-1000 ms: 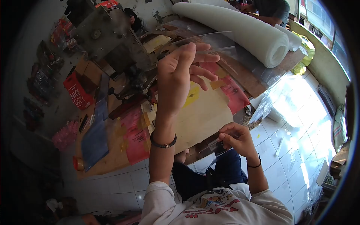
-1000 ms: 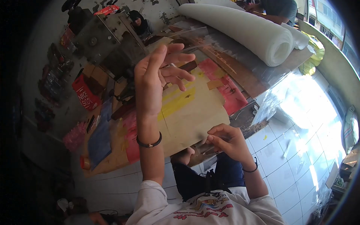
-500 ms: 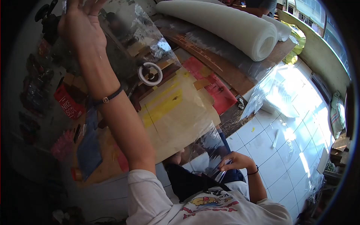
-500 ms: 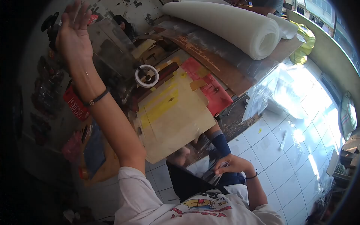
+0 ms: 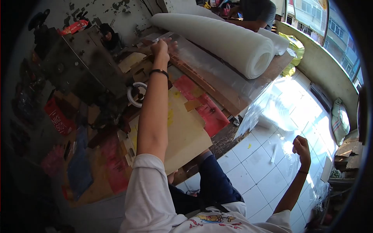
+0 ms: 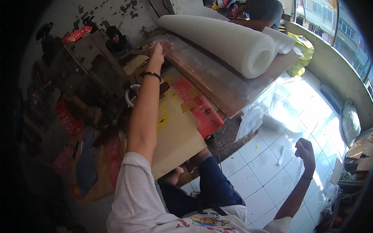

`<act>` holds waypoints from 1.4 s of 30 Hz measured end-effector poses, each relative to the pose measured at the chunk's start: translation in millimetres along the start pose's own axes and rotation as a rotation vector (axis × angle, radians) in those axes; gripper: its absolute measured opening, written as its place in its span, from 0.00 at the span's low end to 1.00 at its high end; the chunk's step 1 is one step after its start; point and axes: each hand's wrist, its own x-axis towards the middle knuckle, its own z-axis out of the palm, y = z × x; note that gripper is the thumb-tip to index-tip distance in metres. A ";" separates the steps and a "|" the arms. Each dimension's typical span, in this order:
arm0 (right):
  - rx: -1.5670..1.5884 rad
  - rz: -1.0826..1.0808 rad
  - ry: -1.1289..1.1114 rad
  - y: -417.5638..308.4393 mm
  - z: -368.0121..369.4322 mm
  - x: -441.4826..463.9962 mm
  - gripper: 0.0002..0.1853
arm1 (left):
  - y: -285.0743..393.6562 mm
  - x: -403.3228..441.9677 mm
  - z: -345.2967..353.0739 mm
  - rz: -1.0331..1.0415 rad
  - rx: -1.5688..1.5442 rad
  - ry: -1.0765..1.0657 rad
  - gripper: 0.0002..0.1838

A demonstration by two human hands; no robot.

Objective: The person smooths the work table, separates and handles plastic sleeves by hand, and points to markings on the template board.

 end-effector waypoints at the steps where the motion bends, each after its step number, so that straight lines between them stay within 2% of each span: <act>1: 0.012 0.028 0.002 -0.7 3.4 10.8 0.22 | -16.9 15.2 0.2 -0.036 0.027 0.002 0.16; 4: -0.039 0.162 -0.037 -9.5 10.1 42.2 0.19 | -55.6 59.2 7.9 -0.083 -0.037 0.025 0.17; 6: -0.034 0.192 -0.030 -11.5 14.2 58.0 0.19 | -83.1 102.9 8.5 -0.143 -0.033 -0.098 0.18; 9: 0.018 0.182 0.047 -0.7 18.0 73.5 0.19 | -97.8 93.0 30.1 -0.245 -0.161 0.011 0.21; 11: 0.022 0.212 0.084 -7.9 20.7 75.4 0.19 | -153.5 124.5 30.1 -0.010 0.283 0.052 0.24; 12: 0.027 0.235 0.096 -7.0 25.2 74.9 0.19 | -151.4 99.8 29.6 -0.019 0.318 -0.008 0.29; 13: 0.006 0.251 0.086 10.0 18.5 78.6 0.23 | -147.6 72.9 29.2 -0.025 0.353 -0.068 0.35; 17: 0.031 0.191 0.118 52.6 13.2 83.4 0.25 | -168.0 45.6 27.8 0.148 0.437 -0.026 0.37; 19: -0.128 0.201 0.146 61.4 12.9 88.9 0.25 | -178.0 51.6 34.5 0.231 0.492 0.032 0.38; 22: -0.208 0.238 0.163 78.7 25.6 99.5 0.23 | -183.6 57.3 34.0 0.486 0.775 0.105 0.36; 24: -0.178 0.191 0.200 104.3 40.9 108.3 0.22 | -190.7 65.0 26.3 0.557 0.792 -0.001 0.34; 25: -0.260 0.149 0.261 107.9 53.1 109.7 0.22 | -194.2 66.9 24.5 0.596 0.793 -0.062 0.32; 28: -0.457 -0.041 0.529 128.6 100.1 94.6 0.24 | -195.5 61.8 33.6 0.614 0.868 0.098 0.27; 30: -0.289 0.065 0.571 133.9 137.4 67.7 0.23 | -189.7 54.5 43.7 0.653 0.886 0.196 0.26; 31: -0.230 0.113 0.514 130.0 159.9 45.7 0.23 | -184.3 49.1 39.5 0.673 0.906 0.252 0.26; 34: -0.146 0.189 0.287 134.2 221.1 -15.7 0.22 | -193.7 45.2 32.1 0.768 0.956 0.000 0.24; 36: -0.159 0.346 0.071 179.1 246.7 -52.7 0.22 | -146.6 1.4 35.1 0.683 0.845 -0.411 0.21; 38: 0.038 0.494 -0.116 179.0 270.3 -82.5 0.22 | -81.4 -103.4 44.9 0.688 1.170 -0.590 0.21; 40: 0.002 0.602 -0.413 181.6 285.1 -93.7 0.18 | -42.7 -192.7 33.5 0.895 1.467 -0.922 0.19; 42: -0.046 0.308 -0.517 184.4 304.1 -101.0 0.18 | -6.8 -282.5 -0.6 1.102 1.374 -1.130 0.18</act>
